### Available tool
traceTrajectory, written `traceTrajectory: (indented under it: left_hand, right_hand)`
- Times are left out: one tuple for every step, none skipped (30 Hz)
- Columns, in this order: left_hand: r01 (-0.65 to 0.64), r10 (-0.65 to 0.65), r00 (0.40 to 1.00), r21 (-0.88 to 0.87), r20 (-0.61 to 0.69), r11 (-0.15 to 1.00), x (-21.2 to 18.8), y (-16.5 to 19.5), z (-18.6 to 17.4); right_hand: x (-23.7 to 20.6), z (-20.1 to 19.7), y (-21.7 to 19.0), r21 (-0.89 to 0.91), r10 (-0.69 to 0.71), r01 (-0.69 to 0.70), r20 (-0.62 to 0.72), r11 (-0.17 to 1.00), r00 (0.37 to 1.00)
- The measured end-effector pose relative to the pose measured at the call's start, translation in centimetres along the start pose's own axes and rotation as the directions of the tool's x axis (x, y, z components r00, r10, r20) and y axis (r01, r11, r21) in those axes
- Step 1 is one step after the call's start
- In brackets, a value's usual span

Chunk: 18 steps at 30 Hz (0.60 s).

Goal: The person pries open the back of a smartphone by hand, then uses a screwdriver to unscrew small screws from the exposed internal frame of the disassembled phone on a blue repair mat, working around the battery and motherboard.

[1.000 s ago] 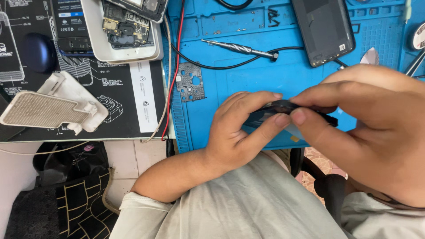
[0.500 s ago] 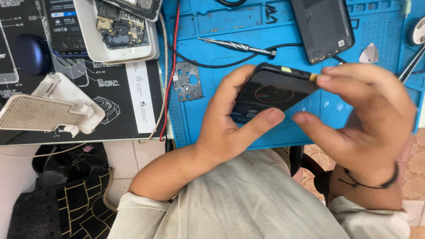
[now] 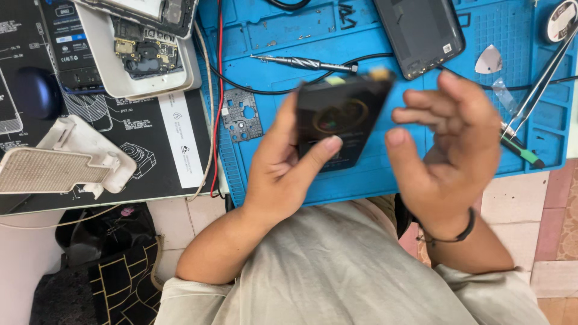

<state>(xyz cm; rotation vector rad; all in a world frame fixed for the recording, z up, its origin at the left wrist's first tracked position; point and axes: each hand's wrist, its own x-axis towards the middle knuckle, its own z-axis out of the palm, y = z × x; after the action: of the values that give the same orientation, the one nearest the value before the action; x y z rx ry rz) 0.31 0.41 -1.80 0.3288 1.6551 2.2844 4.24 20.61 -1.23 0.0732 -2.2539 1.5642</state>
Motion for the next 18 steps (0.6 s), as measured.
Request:
traceTrajectory:
  left_hand:
    - [0.02, -0.024, 0.999, -0.073, -0.044, 0.997, 0.0, 0.0, 0.1]
    - [0.064, -0.075, 0.993, -0.113, -0.096, 0.992, 0.0, 0.0, 0.3]
    - [0.105, -0.128, 0.981, -0.156, -0.145, 0.982, 0.0, 0.0, 0.4]
    - [0.073, -0.092, 0.991, -0.174, -0.102, 0.982, 0.0, 0.1, 0.5]
    - [0.045, -0.057, 0.997, -0.195, -0.06, 0.98, -0.1, 0.3, 0.7]
    - [0.043, -0.048, 0.999, -0.199, -0.017, 0.979, -0.3, 0.5, 0.9]
    - [0.042, -0.038, 0.999, -0.203, 0.025, 0.978, -0.5, 0.7, 1.2]
    - [0.064, -0.052, 0.996, -0.187, 0.07, 0.98, -0.9, 0.9, 1.4]
    - [0.065, -0.05, 0.994, -0.149, 0.101, 0.987, -1.1, 1.1, 1.6]
    - [0.063, -0.048, 0.99, -0.111, 0.133, 0.992, -1.2, 1.2, 1.7]
    - [0.042, -0.033, 0.988, -0.051, 0.15, 0.998, -1.5, 1.4, 1.8]
    - [0.019, -0.02, 0.986, 0.007, 0.167, 1.0, -1.7, 1.5, 1.8]
    - [0.026, -0.013, 0.983, -0.073, 0.182, 0.997, -1.8, 1.6, 1.7]
    - [0.035, -0.005, 0.98, -0.154, 0.197, 0.987, -1.9, 1.6, 1.6]
    - [0.046, -0.01, 0.981, -0.182, 0.193, 0.982, -1.9, 1.5, 1.4]
    - [0.056, -0.016, 0.982, -0.21, 0.189, 0.976, -1.9, 1.4, 1.2]
    - [0.07, -0.039, 0.986, -0.185, 0.164, 0.98, -1.9, 1.3, 1.0]
    - [0.076, -0.055, 0.991, -0.172, 0.125, 0.982, -1.9, 1.2, 0.9]
  right_hand:
    - [-0.4, 0.5, -0.2, 0.025, 0.04, -0.04, 0.006, 0.999, 0.999]
    - [-0.7, 0.8, -0.4, 0.019, 0.039, -0.04, 0.048, 0.999, 0.998]
    - [-0.9, 1.2, -0.5, 0.014, 0.038, -0.04, 0.091, 0.999, 0.995]
    - [-1.0, 1.5, -0.6, -0.074, 0.007, 0.004, 0.143, 0.997, 0.99]
    - [-1.1, 1.7, -0.9, -0.158, -0.017, 0.049, 0.196, 0.986, 0.98]
    - [-1.2, 1.7, -1.1, -0.237, -0.036, 0.097, 0.251, 0.967, 0.967]
    - [-1.2, 2.0, -1.1, -0.251, -0.023, 0.086, 0.245, 0.964, 0.969]
    - [-1.2, 2.2, -1.1, -0.266, -0.013, 0.077, 0.237, 0.961, 0.971]
    - [-1.3, 2.3, -1.0, -0.28, -0.003, 0.069, 0.229, 0.957, 0.973]
    - [-1.3, 2.3, -0.9, -0.225, 0.02, 0.034, 0.233, 0.974, 0.972]
    - [-1.4, 2.1, -0.7, -0.168, 0.043, -0.002, 0.241, 0.986, 0.97]
    - [-1.5, 1.9, -0.4, -0.111, 0.066, -0.039, 0.251, 0.993, 0.966]
    - [-1.6, 1.7, 0.0, 0.116, 0.119, -0.154, 0.269, 0.981, 0.956]
    - [-1.6, 1.4, 0.5, 0.332, 0.167, -0.266, 0.297, 0.905, 0.94]
    - [-1.5, 1.0, 1.0, 0.524, 0.207, -0.363, 0.334, 0.77, 0.92]
    - [-1.5, 0.4, 1.5, 0.591, 0.303, -0.483, 0.382, 0.646, 0.873]
    - [-1.4, -0.2, 1.9, 0.64, 0.386, -0.585, 0.44, 0.498, 0.81]
    - [-1.4, -0.8, 2.2, 0.668, 0.454, -0.666, 0.506, 0.331, 0.733]
